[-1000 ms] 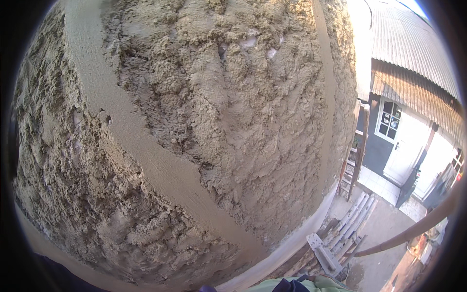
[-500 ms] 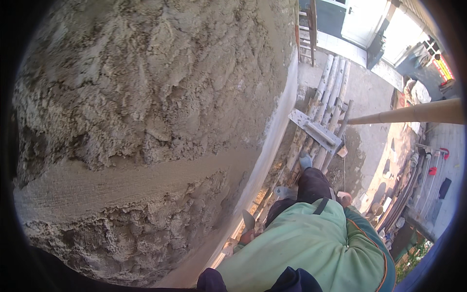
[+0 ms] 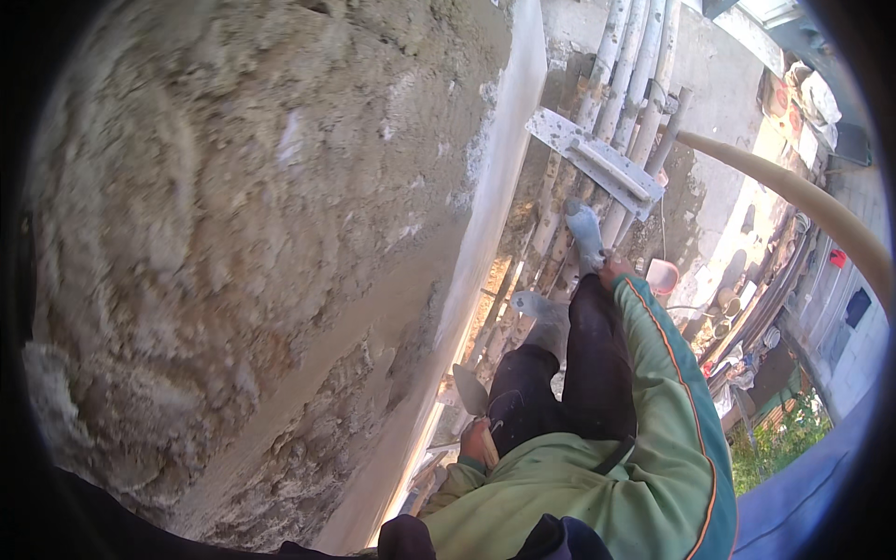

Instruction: The person scoops wet cement from a bucket and applies it to a vertical wall using a trowel. They repeatedly smooth the surface with a flat tool while standing on scaffolding.

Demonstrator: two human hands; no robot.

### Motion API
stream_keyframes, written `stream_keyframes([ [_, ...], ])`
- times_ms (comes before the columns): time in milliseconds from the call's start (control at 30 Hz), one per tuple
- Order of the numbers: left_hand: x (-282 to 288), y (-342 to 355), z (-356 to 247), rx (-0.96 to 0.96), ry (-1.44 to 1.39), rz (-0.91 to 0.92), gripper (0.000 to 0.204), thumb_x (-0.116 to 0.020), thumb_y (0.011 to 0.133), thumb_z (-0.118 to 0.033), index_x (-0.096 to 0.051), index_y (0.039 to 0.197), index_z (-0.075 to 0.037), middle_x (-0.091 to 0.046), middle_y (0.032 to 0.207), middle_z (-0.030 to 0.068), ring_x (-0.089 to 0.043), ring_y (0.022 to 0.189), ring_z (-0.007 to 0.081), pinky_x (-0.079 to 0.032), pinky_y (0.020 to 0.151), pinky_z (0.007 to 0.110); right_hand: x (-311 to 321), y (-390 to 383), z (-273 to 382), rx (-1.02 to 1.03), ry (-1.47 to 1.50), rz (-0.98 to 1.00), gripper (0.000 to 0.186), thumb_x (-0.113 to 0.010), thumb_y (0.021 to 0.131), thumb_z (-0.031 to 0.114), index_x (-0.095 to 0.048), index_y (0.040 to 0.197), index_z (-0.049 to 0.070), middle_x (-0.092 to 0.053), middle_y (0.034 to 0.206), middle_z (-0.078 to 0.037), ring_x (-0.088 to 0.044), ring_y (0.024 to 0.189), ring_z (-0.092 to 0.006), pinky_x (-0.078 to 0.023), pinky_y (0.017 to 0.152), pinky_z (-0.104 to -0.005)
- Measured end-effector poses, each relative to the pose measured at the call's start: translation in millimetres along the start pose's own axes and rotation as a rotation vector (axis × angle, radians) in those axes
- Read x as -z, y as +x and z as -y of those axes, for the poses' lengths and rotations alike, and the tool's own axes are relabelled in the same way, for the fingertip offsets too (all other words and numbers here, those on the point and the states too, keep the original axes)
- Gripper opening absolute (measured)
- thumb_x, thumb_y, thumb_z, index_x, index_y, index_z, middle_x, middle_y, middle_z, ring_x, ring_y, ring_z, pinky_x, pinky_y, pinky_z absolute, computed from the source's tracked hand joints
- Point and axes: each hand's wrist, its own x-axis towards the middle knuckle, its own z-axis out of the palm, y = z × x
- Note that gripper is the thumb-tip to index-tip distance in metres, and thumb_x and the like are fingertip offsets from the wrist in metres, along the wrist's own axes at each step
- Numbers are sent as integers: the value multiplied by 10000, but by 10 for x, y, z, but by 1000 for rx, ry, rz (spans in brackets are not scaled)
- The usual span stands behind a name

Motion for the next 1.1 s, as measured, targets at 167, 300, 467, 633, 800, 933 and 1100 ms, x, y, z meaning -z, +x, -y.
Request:
stream_keyframes([
  [167,-567,27,-189,-36,377,-175,517,-685,792,-307,-615,1171,38,-639,1120,208,-585,1062,319,-424,956,382,355,1355,-365,-164,136,-41,753,-556,908,479,-229,1517,179,-415,1439,-273,-414,1321,-446,-357,1097,-436],
  [300,-625,216,210,-2,518,-251,539,-693,774,-201,-561,1247,21,-580,1231,209,-531,1156,318,-396,1001,406,554,2208,-792,-392,-77,-143,824,-625,880,416,-168,1540,232,-221,1566,-204,-308,1405,-400,-337,1111,-491],
  [467,-883,159,-15,-177,692,-371,555,-687,716,-192,-571,1224,1,-616,1122,190,-573,1050,316,-436,935,407,548,3111,-941,-395,-79,-278,709,-615,878,350,-287,1496,237,-426,1458,-162,-441,1322,-378,-389,1052,-524],
  [633,-1142,295,-449,-34,620,-471,580,-687,681,-196,-571,1212,5,-637,986,160,-599,900,289,-477,843,402,190,3017,-1506,-227,-131,-321,582,-502,957,366,-284,1487,267,-526,1361,-188,-534,1216,-398,-444,984,-485],
  [800,-993,153,-276,25,420,-432,575,-683,706,-192,-558,1225,23,-608,1047,175,-572,963,300,-452,886,402,28,1944,-877,2,478,-520,523,-473,989,337,-341,1475,194,-575,1278,-209,-625,1031,-345,-494,876,-408],
  [933,-935,134,-351,-60,558,-342,567,-684,746,-187,-545,1258,14,-569,1085,175,-523,1018,286,-418,926,392,638,1533,-758,42,785,-544,510,-417,1015,226,-296,1507,166,-604,1154,-202,-604,969,-260,-484,853,-360],
  [1100,-700,171,-200,-124,498,-235,571,-690,755,-196,-535,1264,8,-562,1164,189,-504,1121,297,-390,991,398,1617,2029,-1009,1,69,-494,499,-490,944,263,-421,1409,98,-630,1104,-259,-638,984,-397,-514,840,-471],
])
